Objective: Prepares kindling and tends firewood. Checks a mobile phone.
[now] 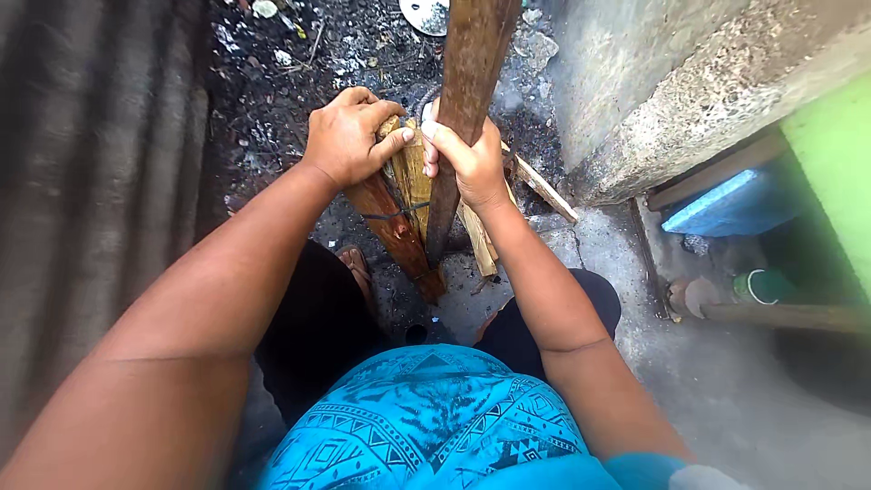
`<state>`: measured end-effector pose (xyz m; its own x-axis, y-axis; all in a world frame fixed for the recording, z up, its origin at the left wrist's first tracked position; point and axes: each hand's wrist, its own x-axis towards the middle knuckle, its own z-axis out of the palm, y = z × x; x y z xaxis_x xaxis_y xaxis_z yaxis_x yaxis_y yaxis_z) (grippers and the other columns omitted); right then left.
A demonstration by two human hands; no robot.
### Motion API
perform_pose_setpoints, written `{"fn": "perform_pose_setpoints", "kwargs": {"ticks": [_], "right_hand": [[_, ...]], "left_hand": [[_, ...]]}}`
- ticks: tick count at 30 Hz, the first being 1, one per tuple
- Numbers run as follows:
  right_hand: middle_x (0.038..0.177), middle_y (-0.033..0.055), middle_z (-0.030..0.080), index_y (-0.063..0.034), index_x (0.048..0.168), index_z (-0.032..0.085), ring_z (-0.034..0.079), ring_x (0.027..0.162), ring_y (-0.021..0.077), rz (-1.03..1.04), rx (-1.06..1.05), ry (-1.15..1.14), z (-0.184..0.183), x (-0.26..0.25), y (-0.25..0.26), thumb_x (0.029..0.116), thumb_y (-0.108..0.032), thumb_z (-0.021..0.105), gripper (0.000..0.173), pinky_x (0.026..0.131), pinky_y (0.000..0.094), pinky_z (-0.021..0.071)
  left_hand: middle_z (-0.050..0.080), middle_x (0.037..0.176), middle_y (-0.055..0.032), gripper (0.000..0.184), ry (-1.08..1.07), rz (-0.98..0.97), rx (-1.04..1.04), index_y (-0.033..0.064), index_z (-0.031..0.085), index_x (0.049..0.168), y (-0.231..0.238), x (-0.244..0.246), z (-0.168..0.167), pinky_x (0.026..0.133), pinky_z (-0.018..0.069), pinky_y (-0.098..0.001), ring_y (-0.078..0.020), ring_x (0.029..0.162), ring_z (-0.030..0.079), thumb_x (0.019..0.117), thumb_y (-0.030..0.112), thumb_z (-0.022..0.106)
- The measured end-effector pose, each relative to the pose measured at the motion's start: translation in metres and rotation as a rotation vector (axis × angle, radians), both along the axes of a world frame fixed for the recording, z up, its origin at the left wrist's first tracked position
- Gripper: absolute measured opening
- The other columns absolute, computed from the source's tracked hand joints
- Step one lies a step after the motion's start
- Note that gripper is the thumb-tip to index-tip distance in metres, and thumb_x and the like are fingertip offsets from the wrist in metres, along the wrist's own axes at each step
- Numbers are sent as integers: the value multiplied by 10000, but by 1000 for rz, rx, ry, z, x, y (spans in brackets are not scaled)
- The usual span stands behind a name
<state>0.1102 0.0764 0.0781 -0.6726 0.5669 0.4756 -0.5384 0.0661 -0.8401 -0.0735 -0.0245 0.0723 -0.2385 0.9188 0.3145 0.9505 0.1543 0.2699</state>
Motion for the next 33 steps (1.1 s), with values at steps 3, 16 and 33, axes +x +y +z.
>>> {"fn": "perform_pose_setpoints", "kwargs": {"ticks": [3,16,33], "right_hand": [[611,53,578,4,955,578,611,535,176,29,-30,-2,-15,4,4,967,-77,586,82,551,366,574],[713,31,626,-71,973,612,629,621,148,71,-43,134,-37,83,-28,930,-104,632,58,629,351,576],[1074,111,748,-123,1353,539,744,924,314,69,269,336,90,152,-22,976,-371,684,474,864,512,626]], "left_hand": [[658,1302,-179,693,13,2,3,174,656,1326,0,-3,-2,937,478,-649,-407,1281,581,970,707,394],[539,1432,-233,1068,-64,230,21,162,455,1508,-14,28,-4,1026,429,-679,-506,1398,406,683,773,751],[595,1389,-181,1008,29,203,102,174,587,1393,-19,48,-16,1033,428,-626,-466,1373,445,686,892,615]]}}
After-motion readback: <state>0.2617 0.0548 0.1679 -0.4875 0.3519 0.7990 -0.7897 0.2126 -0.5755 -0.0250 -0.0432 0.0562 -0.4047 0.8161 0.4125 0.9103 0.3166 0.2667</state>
